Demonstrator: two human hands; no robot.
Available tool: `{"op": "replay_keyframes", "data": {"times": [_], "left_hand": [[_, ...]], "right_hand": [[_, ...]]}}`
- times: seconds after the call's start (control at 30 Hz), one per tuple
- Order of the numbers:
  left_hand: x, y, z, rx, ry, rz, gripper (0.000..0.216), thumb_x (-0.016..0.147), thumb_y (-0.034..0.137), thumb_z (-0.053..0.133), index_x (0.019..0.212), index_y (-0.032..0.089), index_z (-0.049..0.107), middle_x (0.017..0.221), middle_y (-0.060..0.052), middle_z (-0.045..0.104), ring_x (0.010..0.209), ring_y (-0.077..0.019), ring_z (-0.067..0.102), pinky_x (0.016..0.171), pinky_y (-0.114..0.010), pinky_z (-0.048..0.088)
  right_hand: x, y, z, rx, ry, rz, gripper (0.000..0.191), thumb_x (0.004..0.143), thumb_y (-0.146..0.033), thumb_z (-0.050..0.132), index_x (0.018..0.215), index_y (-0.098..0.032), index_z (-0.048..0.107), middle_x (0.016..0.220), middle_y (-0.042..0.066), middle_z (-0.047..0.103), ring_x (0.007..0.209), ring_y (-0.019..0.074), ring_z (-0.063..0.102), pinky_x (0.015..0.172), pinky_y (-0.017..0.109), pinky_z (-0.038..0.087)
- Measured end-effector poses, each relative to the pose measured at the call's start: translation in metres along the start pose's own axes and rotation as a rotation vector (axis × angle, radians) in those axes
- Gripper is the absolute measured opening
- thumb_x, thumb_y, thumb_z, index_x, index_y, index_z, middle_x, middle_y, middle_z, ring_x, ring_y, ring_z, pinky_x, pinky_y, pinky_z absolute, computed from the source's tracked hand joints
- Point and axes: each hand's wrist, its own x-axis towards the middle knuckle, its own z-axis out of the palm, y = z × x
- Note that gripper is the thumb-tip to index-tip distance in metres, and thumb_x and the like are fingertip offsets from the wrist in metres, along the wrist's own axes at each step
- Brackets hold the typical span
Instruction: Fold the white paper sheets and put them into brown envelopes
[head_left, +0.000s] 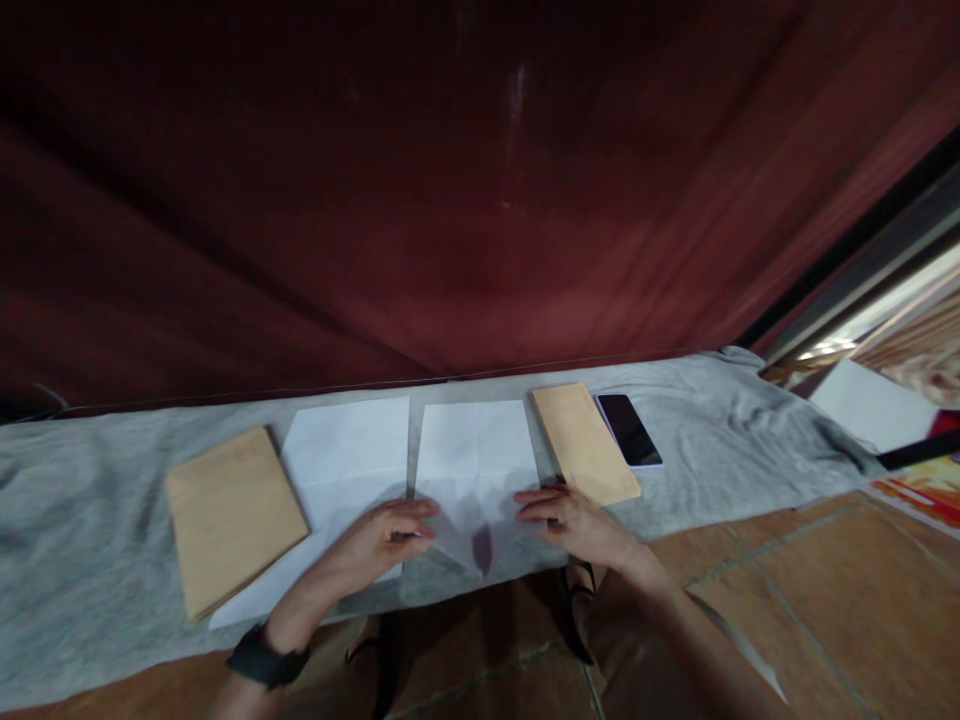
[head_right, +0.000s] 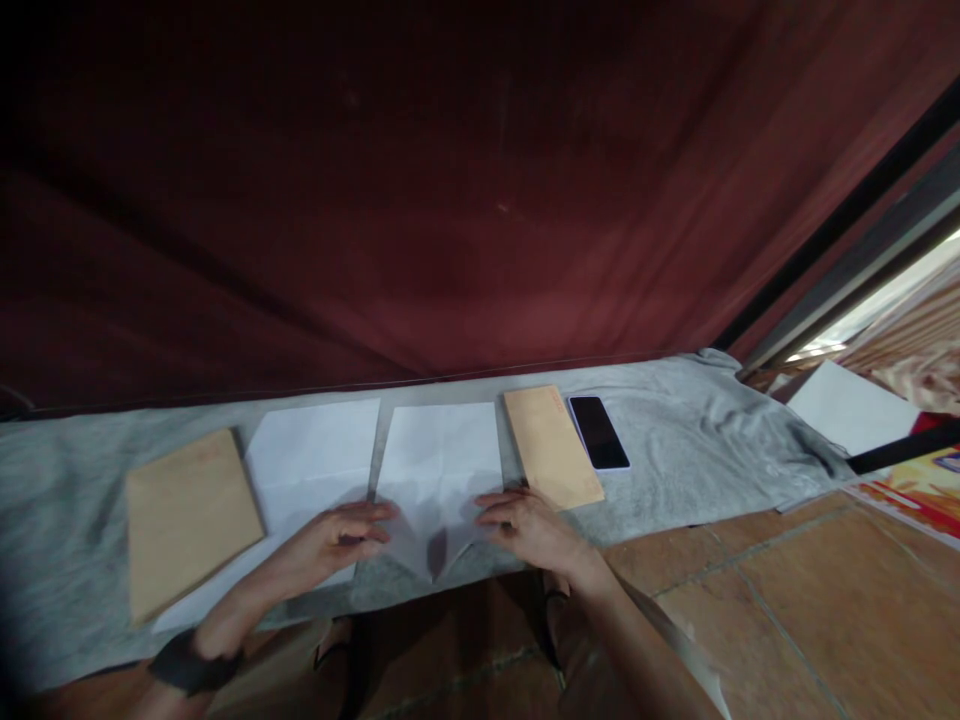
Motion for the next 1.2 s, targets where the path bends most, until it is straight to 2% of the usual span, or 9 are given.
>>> {"op": "replay_keyframes", "data": {"times": [0.03, 0.1, 0.17, 0.23, 0.37, 0.5, 0.63, 0.9, 1.2], "left_hand": [[0.001, 0.001, -0.001, -0.030, 0.015, -0.025, 0.022, 0.080, 0.042, 0.070, 0.079, 0.022, 0.080, 0.108, -0.008, 0.078, 0.102, -0.0272, 0.069, 0.088, -0.034, 0.055], [0.004, 0.003, -0.004, -0.085, 0.097, -0.063, 0.032, 0.082, 0.049, 0.066, 0.076, 0.020, 0.078, 0.089, -0.005, 0.077, 0.086, -0.0245, 0.068, 0.075, -0.030, 0.054], [0.011, 0.004, -0.005, -0.109, 0.220, -0.088, 0.037, 0.082, 0.053, 0.063, 0.074, 0.019, 0.074, 0.074, -0.002, 0.071, 0.075, -0.0210, 0.064, 0.067, -0.027, 0.050], [0.019, 0.004, -0.004, -0.093, 0.323, -0.106, 0.040, 0.084, 0.054, 0.058, 0.069, 0.018, 0.068, 0.065, 0.000, 0.063, 0.068, -0.0178, 0.058, 0.062, -0.026, 0.046], [0.031, 0.004, 0.001, 0.125, 0.412, -0.161, 0.040, 0.089, 0.050, 0.048, 0.065, 0.021, 0.058, 0.058, 0.002, 0.054, 0.059, -0.0150, 0.052, 0.059, -0.025, 0.039], [0.038, 0.014, 0.009, 0.518, 0.448, -0.204, 0.031, 0.095, 0.035, 0.041, 0.078, 0.021, 0.063, 0.074, -0.004, 0.068, 0.067, -0.0186, 0.062, 0.067, -0.028, 0.042], [0.046, 0.027, 0.013, 0.752, 0.451, -0.243, 0.030, 0.096, 0.028, 0.040, 0.086, 0.019, 0.067, 0.090, -0.010, 0.074, 0.082, -0.0231, 0.069, 0.081, -0.033, 0.044], [0.062, 0.038, 0.012, 0.832, 0.423, -0.424, 0.033, 0.099, 0.030, 0.040, 0.097, 0.017, 0.070, 0.095, -0.012, 0.076, 0.081, -0.0240, 0.072, 0.079, -0.034, 0.046], [0.082, 0.032, 0.013, 0.839, 0.464, -0.515, 0.041, 0.102, 0.035, 0.033, 0.110, 0.017, 0.069, 0.086, -0.013, 0.076, 0.083, -0.0258, 0.074, 0.073, -0.033, 0.049]], "right_hand": [[0.003, 0.002, 0.001, 0.014, 0.038, 0.066, 0.020, 0.093, -0.028, 0.060, 0.100, -0.023, 0.078, 0.116, 0.006, 0.076, 0.109, 0.0243, 0.069, 0.098, 0.036, 0.049], [0.010, 0.007, 0.002, 0.039, 0.134, 0.227, 0.031, 0.096, -0.039, 0.055, 0.085, -0.019, 0.076, 0.089, 0.006, 0.078, 0.084, 0.0231, 0.071, 0.075, 0.030, 0.052], [0.019, 0.011, 0.004, 0.047, 0.229, 0.353, 0.037, 0.096, -0.041, 0.053, 0.074, -0.018, 0.071, 0.068, 0.003, 0.071, 0.065, 0.0194, 0.065, 0.058, 0.026, 0.043], [0.027, 0.013, 0.007, 0.026, 0.301, 0.400, 0.037, 0.097, -0.039, 0.052, 0.070, -0.019, 0.067, 0.061, 0.001, 0.066, 0.060, 0.0170, 0.061, 0.055, 0.025, 0.037], [0.039, 0.007, 0.011, -0.138, 0.343, 0.430, 0.027, 0.098, -0.032, 0.051, 0.080, -0.021, 0.068, 0.074, 0.005, 0.072, 0.070, 0.0186, 0.066, 0.059, 0.025, 0.038], [0.044, -0.005, 0.014, -0.301, 0.319, 0.475, 0.023, 0.101, -0.028, 0.047, 0.094, -0.020, 0.068, 0.098, 0.012, 0.076, 0.085, 0.0220, 0.072, 0.069, 0.026, 0.044], [0.051, -0.014, 0.015, -0.411, 0.294, 0.535, 0.022, 0.103, -0.027, 0.046, 0.104, -0.019, 0.066, 0.099, 0.014, 0.076, 0.089, 0.0241, 0.074, 0.074, 0.028, 0.047], [0.072, -0.014, 0.020, -0.552, 0.332, 0.566, 0.025, 0.104, -0.026, 0.042, 0.113, -0.016, 0.064, 0.096, 0.017, 0.076, 0.088, 0.0278, 0.075, 0.072, 0.032, 0.051], [0.091, -0.011, 0.020, -0.630, 0.466, 0.574, 0.027, 0.103, -0.021, 0.046, 0.122, -0.011, 0.062, 0.100, 0.016, 0.076, 0.086, 0.0233, 0.075, 0.069, 0.028, 0.051]]}}
